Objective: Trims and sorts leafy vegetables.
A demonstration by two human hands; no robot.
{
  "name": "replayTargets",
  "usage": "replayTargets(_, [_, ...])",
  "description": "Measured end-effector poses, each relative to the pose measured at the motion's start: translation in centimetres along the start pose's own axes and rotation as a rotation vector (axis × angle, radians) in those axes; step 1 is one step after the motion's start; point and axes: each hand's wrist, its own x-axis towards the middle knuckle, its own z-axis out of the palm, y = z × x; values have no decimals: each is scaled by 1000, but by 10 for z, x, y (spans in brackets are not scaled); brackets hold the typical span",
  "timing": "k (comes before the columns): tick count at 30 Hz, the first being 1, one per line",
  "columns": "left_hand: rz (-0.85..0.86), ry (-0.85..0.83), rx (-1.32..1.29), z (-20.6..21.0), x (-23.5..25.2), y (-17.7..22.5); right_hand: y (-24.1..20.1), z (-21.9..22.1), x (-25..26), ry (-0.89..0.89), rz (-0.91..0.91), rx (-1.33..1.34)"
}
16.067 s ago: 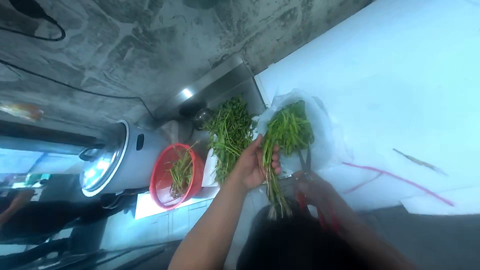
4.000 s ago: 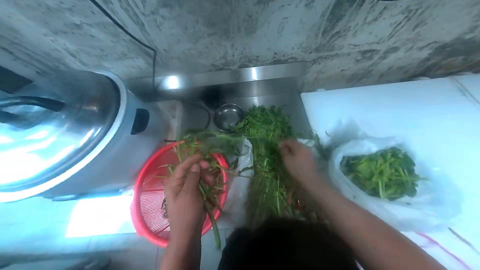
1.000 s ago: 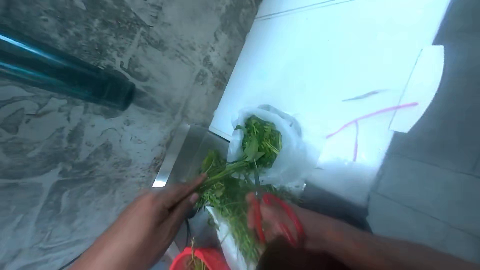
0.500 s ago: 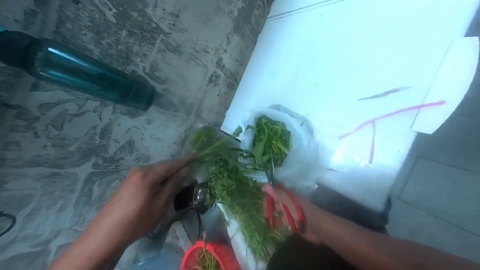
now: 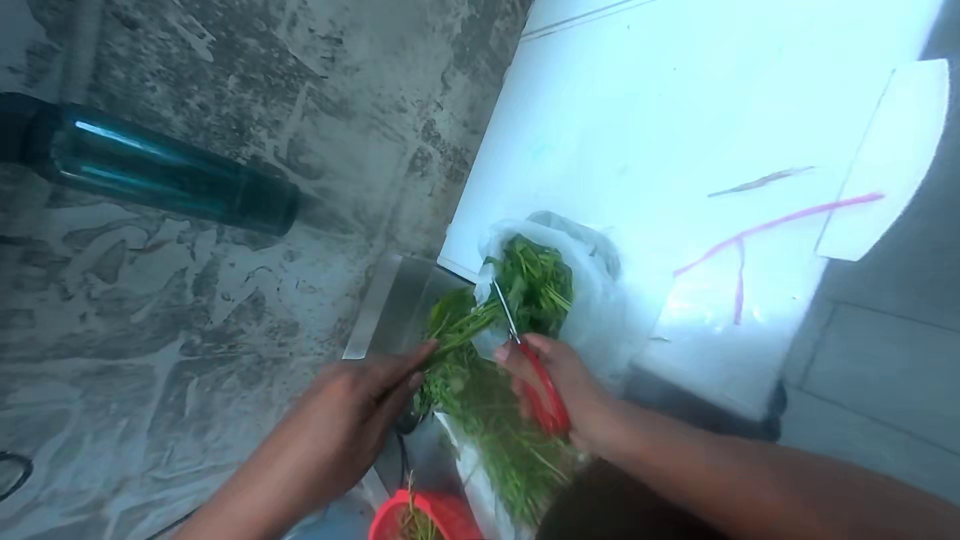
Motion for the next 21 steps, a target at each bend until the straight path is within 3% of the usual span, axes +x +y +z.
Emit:
replayTargets(4, [-51, 35, 29, -2, 10, -10, 10, -7, 6, 26, 23, 17])
replayTargets(10, [-36, 225, -50, -30, 19, 2, 59, -17, -14, -418, 7, 24])
replayTargets(14, [-46, 125, -36, -8, 28, 13, 54, -9, -13, -566, -149, 38])
replayTargets(16, [-30, -16, 29, 10, 33, 18, 40, -9, -7, -489, -165, 18])
replayTargets(21, [2, -254, 159, 29, 51, 14, 16, -10, -3, -76, 3, -83])
